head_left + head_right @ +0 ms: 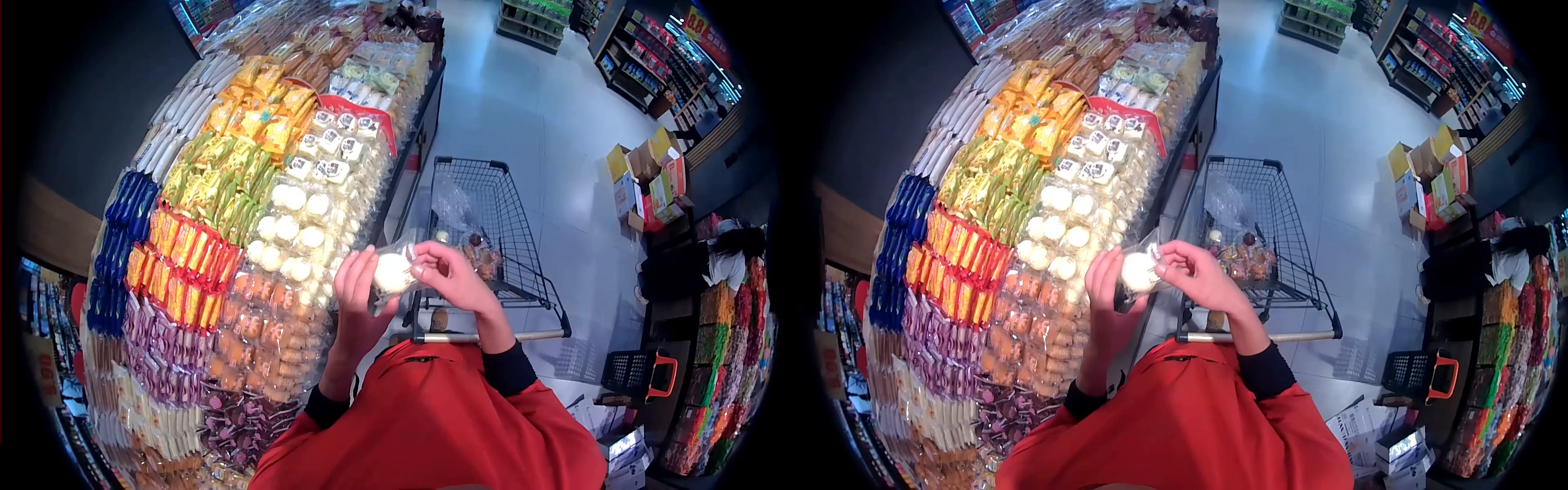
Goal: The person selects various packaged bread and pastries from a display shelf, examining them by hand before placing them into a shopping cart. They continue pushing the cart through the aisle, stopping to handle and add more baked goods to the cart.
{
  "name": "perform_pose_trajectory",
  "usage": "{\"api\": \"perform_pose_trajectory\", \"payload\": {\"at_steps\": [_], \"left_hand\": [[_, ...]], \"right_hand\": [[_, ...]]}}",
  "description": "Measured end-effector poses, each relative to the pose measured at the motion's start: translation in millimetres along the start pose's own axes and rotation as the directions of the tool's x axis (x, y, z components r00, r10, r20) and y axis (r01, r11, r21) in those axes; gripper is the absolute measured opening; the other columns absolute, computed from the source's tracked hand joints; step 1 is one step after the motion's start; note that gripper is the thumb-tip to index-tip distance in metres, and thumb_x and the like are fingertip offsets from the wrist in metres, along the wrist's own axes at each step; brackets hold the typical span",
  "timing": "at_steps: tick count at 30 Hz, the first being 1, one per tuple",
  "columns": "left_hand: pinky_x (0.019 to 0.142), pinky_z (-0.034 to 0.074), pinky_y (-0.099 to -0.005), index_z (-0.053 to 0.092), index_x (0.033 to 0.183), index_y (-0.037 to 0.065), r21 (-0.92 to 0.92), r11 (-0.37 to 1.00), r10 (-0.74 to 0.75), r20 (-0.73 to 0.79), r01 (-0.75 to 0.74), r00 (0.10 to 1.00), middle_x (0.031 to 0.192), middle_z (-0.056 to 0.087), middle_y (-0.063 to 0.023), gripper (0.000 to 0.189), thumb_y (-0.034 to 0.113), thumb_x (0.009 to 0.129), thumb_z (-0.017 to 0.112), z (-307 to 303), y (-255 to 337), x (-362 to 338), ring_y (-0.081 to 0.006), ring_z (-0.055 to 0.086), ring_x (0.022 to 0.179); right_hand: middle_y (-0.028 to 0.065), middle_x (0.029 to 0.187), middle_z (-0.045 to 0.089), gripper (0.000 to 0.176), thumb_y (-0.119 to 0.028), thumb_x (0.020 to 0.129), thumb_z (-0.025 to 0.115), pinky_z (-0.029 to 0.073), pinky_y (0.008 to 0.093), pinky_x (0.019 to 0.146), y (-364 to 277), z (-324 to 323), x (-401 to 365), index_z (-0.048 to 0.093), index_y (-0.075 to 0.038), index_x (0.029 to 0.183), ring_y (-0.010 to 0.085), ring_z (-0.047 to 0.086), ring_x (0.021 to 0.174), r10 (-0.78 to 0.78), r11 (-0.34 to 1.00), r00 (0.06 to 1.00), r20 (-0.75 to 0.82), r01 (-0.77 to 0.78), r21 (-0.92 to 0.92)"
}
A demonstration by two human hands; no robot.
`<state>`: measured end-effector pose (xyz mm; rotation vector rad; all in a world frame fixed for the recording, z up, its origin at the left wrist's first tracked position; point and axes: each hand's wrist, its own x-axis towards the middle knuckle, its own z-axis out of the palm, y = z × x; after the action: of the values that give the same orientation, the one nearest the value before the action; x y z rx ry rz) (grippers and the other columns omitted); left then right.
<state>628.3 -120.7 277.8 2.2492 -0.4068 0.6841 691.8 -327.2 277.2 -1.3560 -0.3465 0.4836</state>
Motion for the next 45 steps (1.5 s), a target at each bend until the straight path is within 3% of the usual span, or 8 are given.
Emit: {"api": "perform_pose_trajectory", "payload": {"at_steps": [1,5,12,31,33,39,43,45], "left_hand": [[0.115,0.035,-0.0501,0.043,0.143,-0.002,0.028,0.999,0.022,0.01,-0.022,1.0,0.147,0.047,-0.022,0.078,0.012,0.075,0.079,-1.1,0.7,0.3,-0.0419,0.042,0.136],[0.112,0.037,-0.046,0.031,0.153,0.001,-0.142,0.99,0.011,-0.108,-0.026,0.994,0.154,0.038,-0.0227,0.088,0.039,0.089,0.077,-0.1,1.6,-4.1,-0.0353,0.045,0.137],[0.101,0.048,-0.0392,0.031,0.153,0.001,-0.601,0.756,-0.293,0.043,0.258,0.955,0.146,0.048,-0.024,0.077,0.026,0.094,0.073,1.1,5.6,-25.2,-0.0273,0.06,0.119],[0.098,0.047,-0.0318,0.038,0.151,-0.001,-0.579,0.717,-0.411,0.1,0.389,0.906,0.134,0.055,-0.0102,0.068,0.024,0.097,0.071,-13.8,9.3,-39.9,-0.0155,0.058,0.108],[0.096,0.05,-0.0354,0.037,0.149,-0.001,-0.525,0.766,-0.394,0.073,0.371,0.916,0.131,0.06,-0.0154,0.064,0.011,0.095,0.069,-13.8,9.5,-39.6,-0.0209,0.065,0.107],[0.101,0.047,-0.0341,0.039,0.149,-0.001,-0.6,0.722,-0.393,0.053,0.344,0.918,0.137,0.053,-0.0125,0.062,0.01,0.095,0.069,-9.2,16.8,-33.7,-0.018,0.057,0.115],[0.101,0.048,-0.0356,0.045,0.143,-0.002,-0.598,0.736,-0.377,0.026,0.317,0.926,0.136,0.055,-0.013,0.056,0.006,0.093,0.07,-8.9,14.9,-31.1,-0.0211,0.058,0.117],[0.102,0.048,-0.0357,0.054,0.136,0.003,-0.317,0.947,-0.063,-0.001,0.059,0.998,0.133,0.059,-0.0148,0.05,0.003,0.09,0.072,-13.4,7.2,-27.3,-0.0245,0.061,0.116]], "right_hand": [[-0.0006,0.103,0.065,0.027,-0.013,0.099,0.064,0.048,0.0211,0.082,-1.4,3.1,-1.5,0.059,0.0,0.122,0.005,0.058,0.092,-0.015,0.998,1.0,-0.028,0.016,0.053],[-0.0006,0.101,0.066,0.025,-0.013,0.101,0.061,0.046,0.0186,0.078,-12.4,4.5,-10.4,0.06,0.0,0.122,0.0018,0.057,0.088,-0.065,0.996,0.993,-0.097,0.071,0.054],[0.003,0.105,0.068,0.024,-0.011,0.1,0.061,0.049,0.0214,0.081,-23.2,11.8,-20.4,0.059,0.001,0.122,0.0054,0.062,0.095,-0.042,0.988,0.995,-0.094,0.055,0.143],[0.0038,0.105,0.069,0.025,-0.013,0.1,0.061,0.049,0.0216,0.083,-7.9,18.6,-15.8,0.059,0.0,0.121,0.0048,0.062,0.093,0.023,0.993,1.0,0.01,-0.024,0.117],[0.0037,0.106,0.068,0.025,-0.013,0.1,0.062,0.049,0.0221,0.083,-7.5,17.6,-16.1,0.059,0.0,0.121,0.0051,0.062,0.094,0.022,0.994,1.0,0.012,-0.023,0.107],[0.0064,0.116,0.067,0.035,-0.012,0.097,0.065,0.049,0.0259,0.09,-16.9,12.7,-21.1,0.059,-0.001,0.129,0.0094,0.062,0.104,-0.101,0.993,0.994,0.029,0.099,0.067],[0.0102,0.126,0.066,0.037,-0.009,0.09,0.068,0.048,0.0343,0.1,-37.4,4.9,-24.8,0.065,-0.002,0.127,0.0225,0.062,0.117,-0.288,0.904,0.939,0.19,0.332,-0.269],[0.0117,0.133,0.062,0.038,-0.004,0.085,0.069,0.046,0.0395,0.105,-46.2,4.1,-26.9,0.068,-0.002,0.122,0.0287,0.059,0.123,-0.312,0.862,0.902,0.299,0.401,-0.311]]}}
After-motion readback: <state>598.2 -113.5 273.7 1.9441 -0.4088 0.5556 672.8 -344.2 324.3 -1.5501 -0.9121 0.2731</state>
